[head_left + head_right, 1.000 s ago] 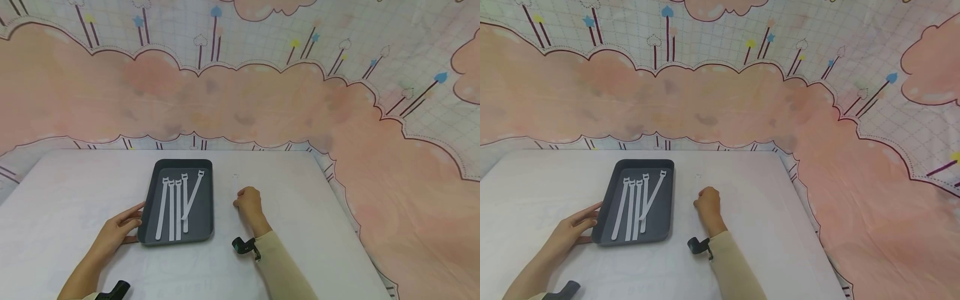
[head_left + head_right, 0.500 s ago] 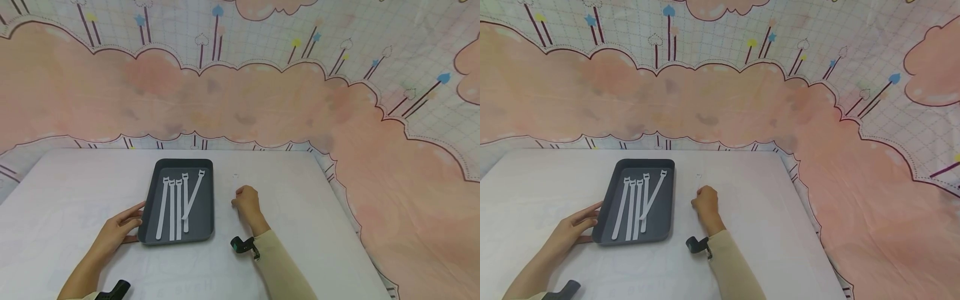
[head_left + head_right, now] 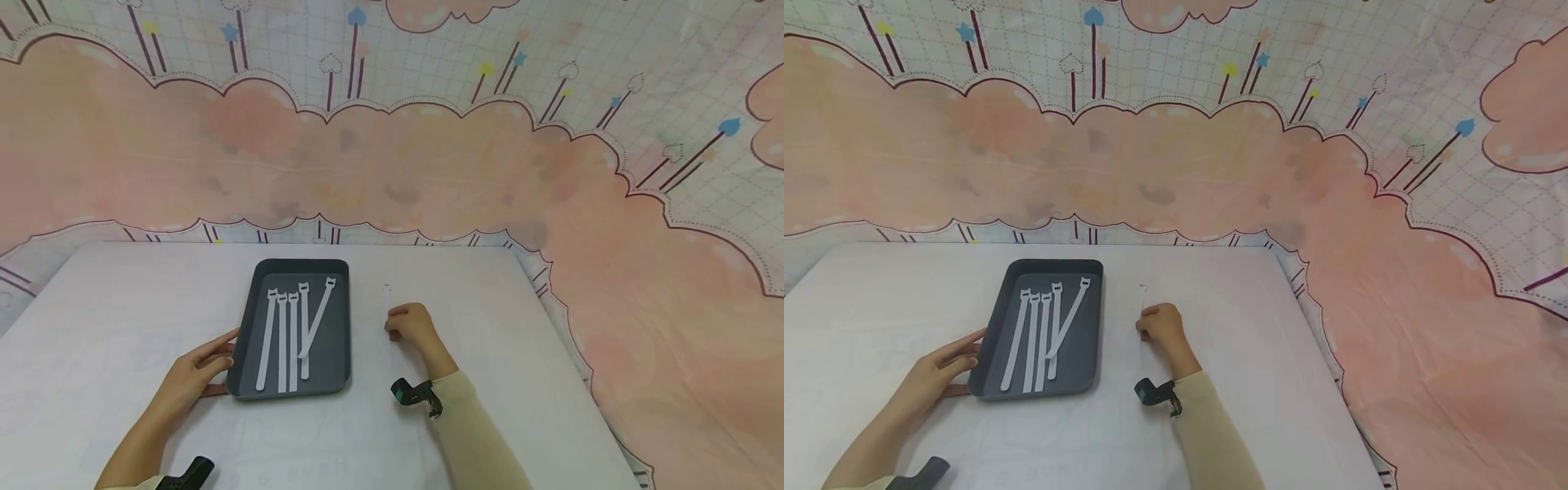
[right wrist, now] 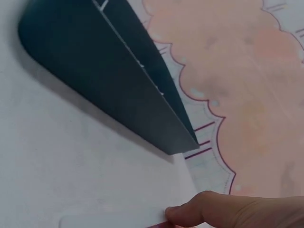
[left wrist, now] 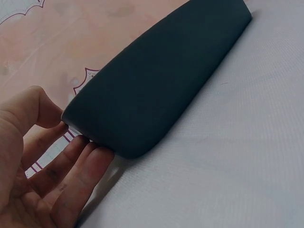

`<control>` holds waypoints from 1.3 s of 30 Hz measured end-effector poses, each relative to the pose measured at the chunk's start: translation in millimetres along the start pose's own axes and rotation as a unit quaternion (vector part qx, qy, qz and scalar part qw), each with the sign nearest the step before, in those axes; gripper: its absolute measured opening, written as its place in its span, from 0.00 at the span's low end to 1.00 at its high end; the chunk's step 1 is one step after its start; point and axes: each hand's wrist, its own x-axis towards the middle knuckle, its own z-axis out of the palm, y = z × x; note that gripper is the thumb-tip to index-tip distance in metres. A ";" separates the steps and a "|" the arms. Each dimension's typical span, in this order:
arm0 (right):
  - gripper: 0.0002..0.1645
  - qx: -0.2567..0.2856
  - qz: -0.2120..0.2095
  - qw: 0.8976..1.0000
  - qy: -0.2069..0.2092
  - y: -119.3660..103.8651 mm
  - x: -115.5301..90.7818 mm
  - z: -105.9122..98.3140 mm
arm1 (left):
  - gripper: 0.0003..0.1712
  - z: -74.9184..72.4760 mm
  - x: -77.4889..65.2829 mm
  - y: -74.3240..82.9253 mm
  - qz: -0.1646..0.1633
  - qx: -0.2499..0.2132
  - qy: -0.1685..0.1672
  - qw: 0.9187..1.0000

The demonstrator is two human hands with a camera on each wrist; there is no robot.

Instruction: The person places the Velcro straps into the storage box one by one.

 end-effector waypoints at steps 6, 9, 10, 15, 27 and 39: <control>0.19 0.052 0.032 0.997 -0.039 2.4 4.2 -9.4 | 0.34 -0.4 -0.2 2.0 -0.003 -0.004 -0.001 1.000; 0.19 0.083 0.039 0.994 -0.057 1.8 3.9 -12.6 | 0.34 -0.4 -0.6 2.5 -0.005 -0.006 -0.001 1.000; 0.18 0.091 0.040 0.993 -0.061 1.8 3.8 -13.4 | 0.34 -0.4 -0.9 2.6 -0.005 -0.007 -0.001 1.000; 0.18 0.112 0.047 0.990 -0.072 -0.3 3.4 -16.4 | 0.34 0.0 -2.2 1.9 -0.005 -0.003 -0.003 1.000; 0.23 0.171 0.010 0.976 -0.132 -20.6 -4.3 -6.6 | 0.34 0.0 -1.7 0.7 -0.009 -0.002 -0.002 1.000; 0.22 0.155 0.007 0.975 -0.159 -48.2 -9.8 18.4 | 0.35 -0.9 -1.3 2.9 -0.016 0.000 -0.003 1.000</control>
